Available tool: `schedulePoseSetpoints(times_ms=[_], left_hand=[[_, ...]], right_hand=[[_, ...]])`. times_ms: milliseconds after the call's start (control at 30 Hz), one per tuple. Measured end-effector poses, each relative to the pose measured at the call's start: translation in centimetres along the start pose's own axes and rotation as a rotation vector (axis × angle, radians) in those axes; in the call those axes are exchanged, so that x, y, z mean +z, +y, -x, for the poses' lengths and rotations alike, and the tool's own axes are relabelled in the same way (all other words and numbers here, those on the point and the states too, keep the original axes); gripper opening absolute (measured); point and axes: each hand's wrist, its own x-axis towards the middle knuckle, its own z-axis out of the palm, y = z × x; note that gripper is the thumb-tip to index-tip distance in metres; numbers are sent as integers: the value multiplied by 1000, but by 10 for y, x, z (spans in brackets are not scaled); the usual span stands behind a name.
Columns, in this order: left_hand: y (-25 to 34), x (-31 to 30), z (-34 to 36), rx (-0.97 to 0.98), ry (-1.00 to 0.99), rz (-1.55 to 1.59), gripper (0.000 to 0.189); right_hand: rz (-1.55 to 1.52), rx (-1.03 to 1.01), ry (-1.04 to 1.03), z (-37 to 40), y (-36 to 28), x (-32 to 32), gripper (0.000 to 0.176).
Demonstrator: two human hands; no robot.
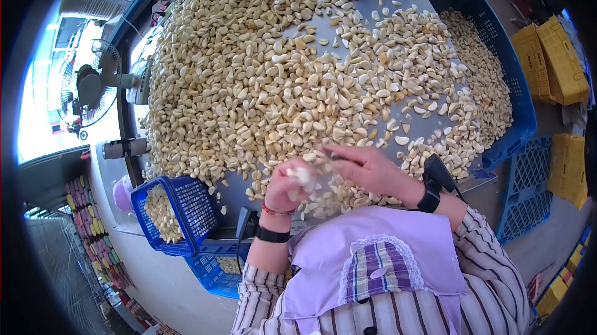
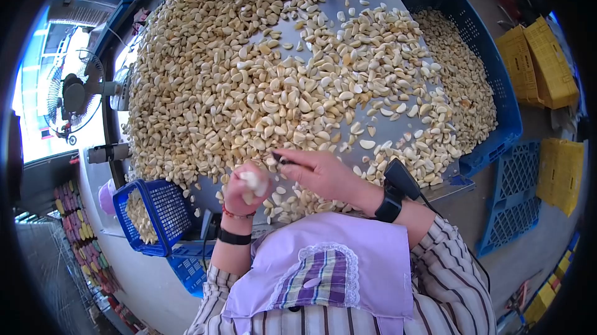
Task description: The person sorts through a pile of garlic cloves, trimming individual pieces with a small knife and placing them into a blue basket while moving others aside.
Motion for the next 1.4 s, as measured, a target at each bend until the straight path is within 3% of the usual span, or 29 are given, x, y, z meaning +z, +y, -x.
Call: schedulePoseSetpoints(times_ms=[33, 67, 100, 167, 233, 267, 333, 367, 433, 500, 567, 600, 667, 767, 900, 967, 1000, 1067, 1100, 1133, 1167, 1233, 1267, 1333, 1367, 1400], left_hand=[[-2, -12, -3, 1, -1, -3, 25], [0, -22, -12, 150, 105, 19, 25], [3, -30, -21, 299, 214, 44, 25], [34, -28, -49, 267, 298, 149, 27], [52, -31, -82, 269, 532, -423, 34], [54, -44, -95, 273, 531, -422, 34], [55, -61, -116, 290, 515, -1747, 38], [55, -58, -119, 296, 508, -1748, 38], [57, -48, -123, 46, 628, -1708, 37], [55, -52, -118, -8, 597, -1535, 31], [53, -41, -102, 16, 534, -611, 24], [50, -31, -95, 20, 525, -452, 17], [38, -17, -81, 19, 486, -381, 14], [24, 15, -63, 3, 445, -346, 9], [5, 41, -39, -32, 410, -359, 9], [-4, 31, -28, -45, 298, -88, 11], [-14, 14, -25, 38, -19, 202, 18], [-13, 12, -22, 98, -65, 313, 22], [-12, 11, -20, 158, -115, 427, 26], [-7, 7, -17, 191, 19, 400, 34], [1, -1, -17, 191, 23, 401, 34], [20, -20, -31, 300, 235, 136, 38], [30, -21, -41, 303, 235, 135, 38], [48, -18, -63, 117, 657, -979, 32], [48, -26, -73, 118, 659, -978, 32], [43, -39, -84, 197, 545, -1344, 29]], right_hand=[[-142, 234, 46, -2, -12, -5, 44], [-283, 468, 93, -4, -17, -10, 43], [-283, 468, 92, -5, -15, -15, 43], [-411, 405, 198, -7, -6, -19, 42], [-435, 406, 216, -8, -2, -17, 41], [-458, 405, 241, -9, -2, -18, 41], [-455, 411, 220, -8, -4, -20, 41], [-457, 423, 198, -7, -5, -22, 42], [-468, 406, 203, -6, -7, -25, 41], [-486, 397, 216, -5, -8, -28, 41], [-446, 389, 236, -4, -7, -29, 43], [-452, 396, 240, -3, -8, -27, 43], [-182, 299, 222, -5, -11, -26, 47], [-55, 217, 206, -4, -15, -13, 50], [16, 223, 12, -5, -24, -16, 50], [39, 129, -8, -3, -5, -10, 48], [3, 52, 59, -3, 9, -4, 46], [-35, -23, 129, -5, 5, -5, 44], [-187, 210, 133, -3, -3, -12, 43], [-338, 444, 134, -3, -9, -17, 42], [-339, 447, 132, -5, -8, -18, 42], [-447, 438, 254, -8, -7, -21, 41], [-446, 436, 251, -9, -4, -22, 41], [-522, 413, 278, -9, 5, -24, 42], [-521, 413, 277, -8, 4, -23, 42], [-510, 410, 273, -9, 3, -24, 42]])
